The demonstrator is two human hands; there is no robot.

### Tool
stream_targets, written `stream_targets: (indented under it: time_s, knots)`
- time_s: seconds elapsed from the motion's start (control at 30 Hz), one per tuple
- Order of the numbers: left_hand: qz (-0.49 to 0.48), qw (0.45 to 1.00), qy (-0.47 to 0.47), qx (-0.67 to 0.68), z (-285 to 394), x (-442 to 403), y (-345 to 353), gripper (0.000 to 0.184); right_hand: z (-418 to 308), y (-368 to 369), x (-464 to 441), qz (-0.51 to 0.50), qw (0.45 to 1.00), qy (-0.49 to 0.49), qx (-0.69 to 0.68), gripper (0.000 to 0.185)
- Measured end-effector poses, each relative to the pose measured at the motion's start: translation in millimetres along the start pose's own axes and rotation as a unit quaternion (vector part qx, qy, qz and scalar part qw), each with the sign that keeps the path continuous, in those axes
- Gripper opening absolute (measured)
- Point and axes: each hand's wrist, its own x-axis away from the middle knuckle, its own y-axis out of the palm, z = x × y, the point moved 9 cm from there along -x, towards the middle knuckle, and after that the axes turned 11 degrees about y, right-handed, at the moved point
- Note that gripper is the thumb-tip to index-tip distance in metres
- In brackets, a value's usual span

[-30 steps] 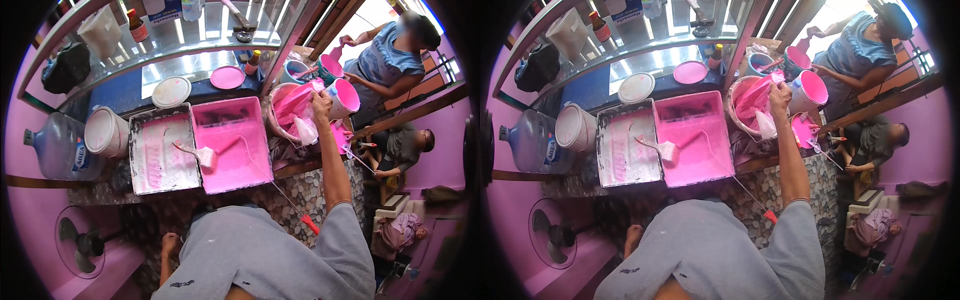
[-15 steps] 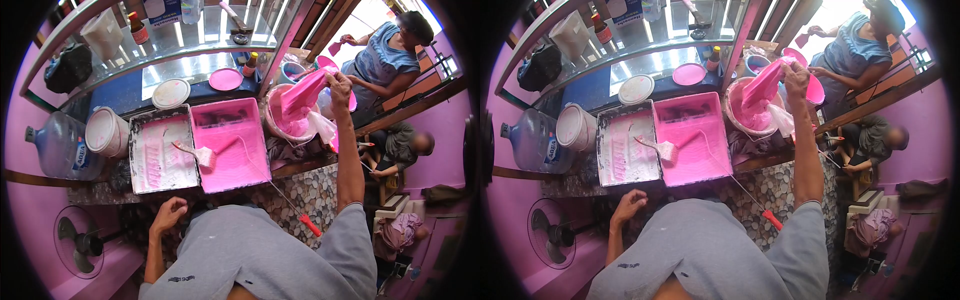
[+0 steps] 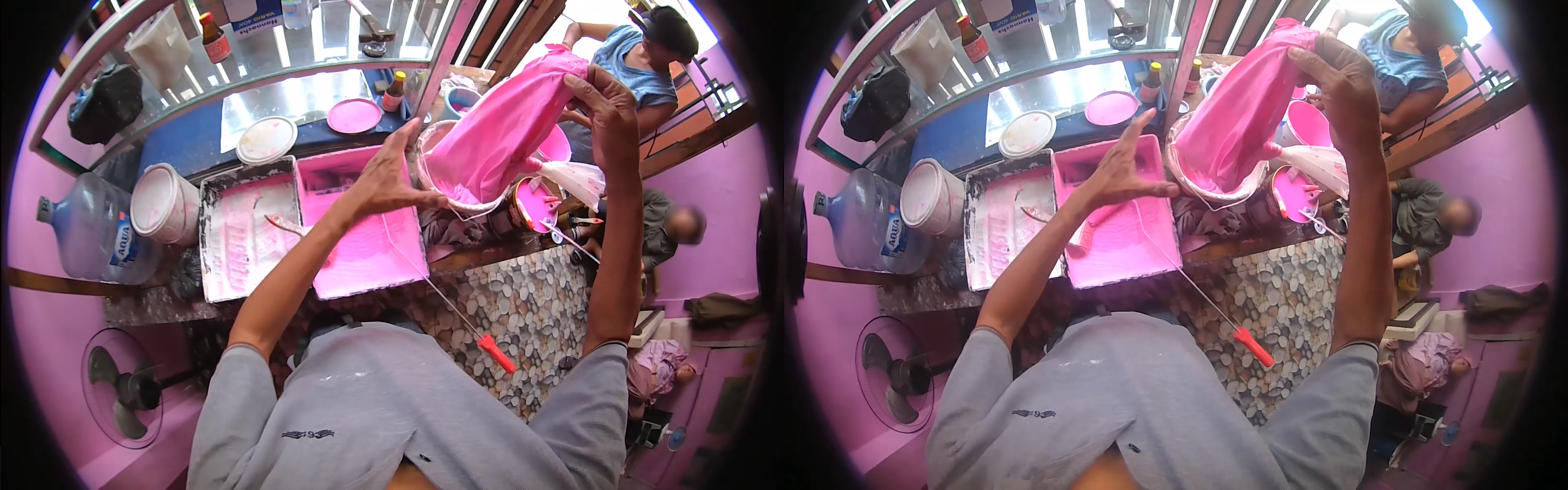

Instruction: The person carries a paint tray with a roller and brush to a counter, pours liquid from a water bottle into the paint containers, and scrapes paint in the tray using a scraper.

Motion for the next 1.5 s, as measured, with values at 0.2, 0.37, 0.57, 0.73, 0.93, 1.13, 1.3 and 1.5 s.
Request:
stream_targets:
  time_s: [0.2, 0.37, 0.57, 0.73, 0.93, 1.13, 1.3, 1.5]
  knots:
    - [-0.233, 0.946, 0.025, 0.226, 15.6, -4.9, 66.4, 0.115, -28.5, 39.5, 37.9, -0.108, 0.993, -0.049, 0.007, 0.01]
    - [-0.292, 0.808, -0.1, 0.501, -10.3, 40.9, 100.5, 0.099, -21.1, 69.9, 55.4, -0.146, 0.988, -0.024, 0.034, 0.01]
    - [-0.276, 0.663, -0.133, 0.683, -8.8, 85.3, 133.9, 0.091, 6.6, 123.3, 44.5, -0.182, 0.982, 0.025, 0.045, 0.008]
    - [-0.257, 0.501, -0.221, 0.796, -25.6, 130.7, 164.5, 0.088, 53.7, 164.3, 15.7, -0.209, 0.97, 0.103, 0.072, 0.01]
    - [-0.187, 0.368, -0.256, 0.874, -35.6, 159.3, 172.8, 0.078, 111.2, 214.6, -5.9, -0.241, 0.949, 0.191, 0.073, 0.012]
    - [-0.113, 0.337, -0.292, 0.888, -43.7, 178.7, 162.9, 0.072, 165.1, 260.4, -21.0, -0.259, 0.91, 0.312, 0.084, 0.013]
    - [-0.116, 0.296, -0.338, 0.886, -40.5, 183.8, 144.9, 0.063, 176.7, 289.0, -25.7, -0.301, 0.888, 0.331, 0.104, 0.008]
    - [-0.101, 0.283, -0.313, 0.901, -27.4, 174.0, 134.1, 0.047, 199.7, 307.1, -28.6, -0.303, 0.868, 0.36, 0.16, 0.009]
